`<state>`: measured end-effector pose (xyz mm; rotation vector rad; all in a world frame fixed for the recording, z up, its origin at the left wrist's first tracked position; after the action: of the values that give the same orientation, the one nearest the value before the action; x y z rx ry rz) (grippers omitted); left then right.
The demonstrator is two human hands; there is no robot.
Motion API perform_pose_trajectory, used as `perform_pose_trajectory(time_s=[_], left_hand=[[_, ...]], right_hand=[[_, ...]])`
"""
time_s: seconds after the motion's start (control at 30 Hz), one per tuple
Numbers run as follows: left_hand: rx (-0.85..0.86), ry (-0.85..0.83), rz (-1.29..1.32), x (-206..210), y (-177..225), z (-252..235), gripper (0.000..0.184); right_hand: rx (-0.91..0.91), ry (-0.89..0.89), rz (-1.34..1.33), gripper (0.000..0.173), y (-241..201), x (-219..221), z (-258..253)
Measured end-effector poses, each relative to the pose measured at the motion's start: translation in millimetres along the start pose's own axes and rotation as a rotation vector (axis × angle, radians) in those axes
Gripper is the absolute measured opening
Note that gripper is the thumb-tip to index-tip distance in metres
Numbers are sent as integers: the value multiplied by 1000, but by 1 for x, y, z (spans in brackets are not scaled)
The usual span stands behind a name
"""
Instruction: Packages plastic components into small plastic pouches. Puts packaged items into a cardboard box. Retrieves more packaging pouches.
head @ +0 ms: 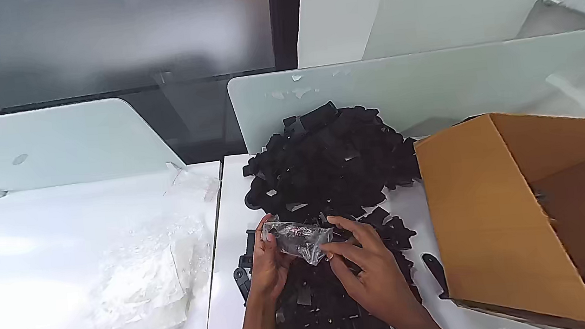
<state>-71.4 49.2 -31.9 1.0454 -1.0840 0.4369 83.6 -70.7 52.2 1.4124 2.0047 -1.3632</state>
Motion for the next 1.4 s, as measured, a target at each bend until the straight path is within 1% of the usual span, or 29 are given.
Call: perform_pose_trajectory(time_s=[0.07,0.13,0.2,0.27,0.33,0.4,0.47,0.6,0.7,0.8,0.87,0.93,0.97,1.07,1.2,1.3,1.4], left_hand=[[-38,-83,40,-1,1,2,89],[-98,-124,76,-2,3,4,91],[-150,-138,118,-1,4,5,89],[-190,-142,146,2,3,5,78],[-189,-97,120,5,1,5,63],[-173,-61,109,5,0,5,51],[-152,-59,109,5,-2,5,45],[-93,-31,115,8,-3,7,34],[-68,-17,123,7,-3,6,33],[-79,12,148,3,-6,6,33],[-83,34,136,4,-6,7,31],[-86,49,124,7,-7,6,28],[-91,55,116,8,-8,6,27],[-95,81,39,11,-9,7,27],[-39,136,-193,8,-4,5,35],[-22,138,-209,6,-3,5,36],[0,165,-195,7,-3,4,33]], right_hand=[[51,-76,-49,28,3,3,-2],[81,-159,-116,35,6,3,-3],[97,-189,-131,36,9,4,-3],[102,-154,-110,32,12,5,-3],[147,-100,-116,28,15,7,-3],[175,-87,-81,29,18,7,-2],[164,-100,-69,30,21,8,-2],[183,-154,-125,31,21,7,-4],[189,-152,-104,36,19,9,-4],[101,-98,-36,31,19,13,-4],[65,-107,-3,29,18,14,-5],[87,-143,-24,35,17,12,-6],[95,-132,-11,36,18,12,-6],[95,-39,68,28,19,13,-5],[83,51,77,25,18,6,-6],[84,106,49,23,16,2,-7],[135,148,-35,28,16,0,-6]])
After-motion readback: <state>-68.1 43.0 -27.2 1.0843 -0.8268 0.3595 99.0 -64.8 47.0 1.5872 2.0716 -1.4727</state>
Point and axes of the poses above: each hand's wrist, its own z-axis away from the middle knuckle, its own x-axis out of the palm, y = z × x, the point moved 2 cm from there along -z, towards the middle knuckle, and after that the axes turned 9 degrees about z, right-handed, at the moved point
